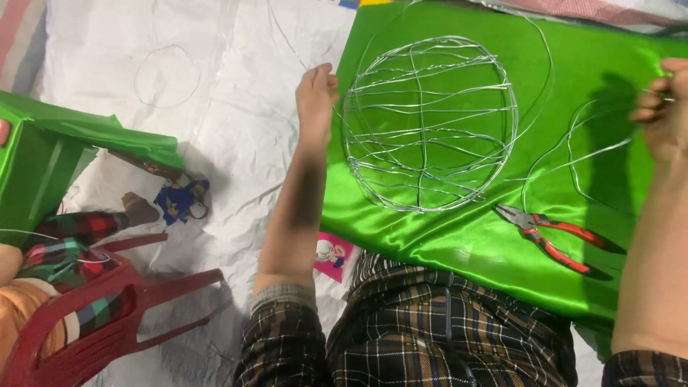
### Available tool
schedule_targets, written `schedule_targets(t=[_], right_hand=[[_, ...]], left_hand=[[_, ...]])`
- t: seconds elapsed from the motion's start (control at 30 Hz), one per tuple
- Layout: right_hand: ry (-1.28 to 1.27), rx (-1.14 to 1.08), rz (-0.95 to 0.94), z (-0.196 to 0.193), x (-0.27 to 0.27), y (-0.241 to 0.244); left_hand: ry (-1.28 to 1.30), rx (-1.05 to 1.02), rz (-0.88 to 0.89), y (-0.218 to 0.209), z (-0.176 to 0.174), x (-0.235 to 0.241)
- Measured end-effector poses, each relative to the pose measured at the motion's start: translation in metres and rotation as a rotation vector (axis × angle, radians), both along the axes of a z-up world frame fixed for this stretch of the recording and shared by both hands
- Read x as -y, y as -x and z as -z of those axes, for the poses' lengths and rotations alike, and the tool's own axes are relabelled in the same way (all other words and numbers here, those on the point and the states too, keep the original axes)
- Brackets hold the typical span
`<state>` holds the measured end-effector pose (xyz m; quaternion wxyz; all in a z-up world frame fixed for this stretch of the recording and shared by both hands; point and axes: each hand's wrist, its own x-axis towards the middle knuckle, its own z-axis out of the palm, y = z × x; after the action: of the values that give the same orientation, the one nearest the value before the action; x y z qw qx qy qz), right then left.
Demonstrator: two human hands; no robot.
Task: A person is assembling a wire frame by twisting thin wires around a larger frame and securing them with pliers.
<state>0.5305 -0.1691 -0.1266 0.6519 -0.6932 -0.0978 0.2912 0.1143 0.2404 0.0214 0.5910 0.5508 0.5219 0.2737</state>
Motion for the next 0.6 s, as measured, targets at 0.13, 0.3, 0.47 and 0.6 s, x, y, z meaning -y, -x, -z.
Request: schedule_targets(t=[0.13, 0.3, 0.47, 0.6], right_hand=[[0.233, -0.133, -0.119, -0.137, -0.097, 0.09], [0.501, -0.199, -0.224, -0.177, -0.153, 0.119], [0.552, -0.151, -0.203, -0.152, -0.173, 0.11], [0.413, -0.188, -0.13, -0.137, -0.167, 0.102]], left_hand=[[0.135, -0.075, 0.077, -0.027, 0.036, -0.052], [0.124, -0.15, 0.368, -0.046, 0.012, -0.046], [-0.102, -0.364, 0.456, -0.063, 0.04, -0.056], [0.041, -0.099, 0.29, -0.058, -0.01, -0.032]])
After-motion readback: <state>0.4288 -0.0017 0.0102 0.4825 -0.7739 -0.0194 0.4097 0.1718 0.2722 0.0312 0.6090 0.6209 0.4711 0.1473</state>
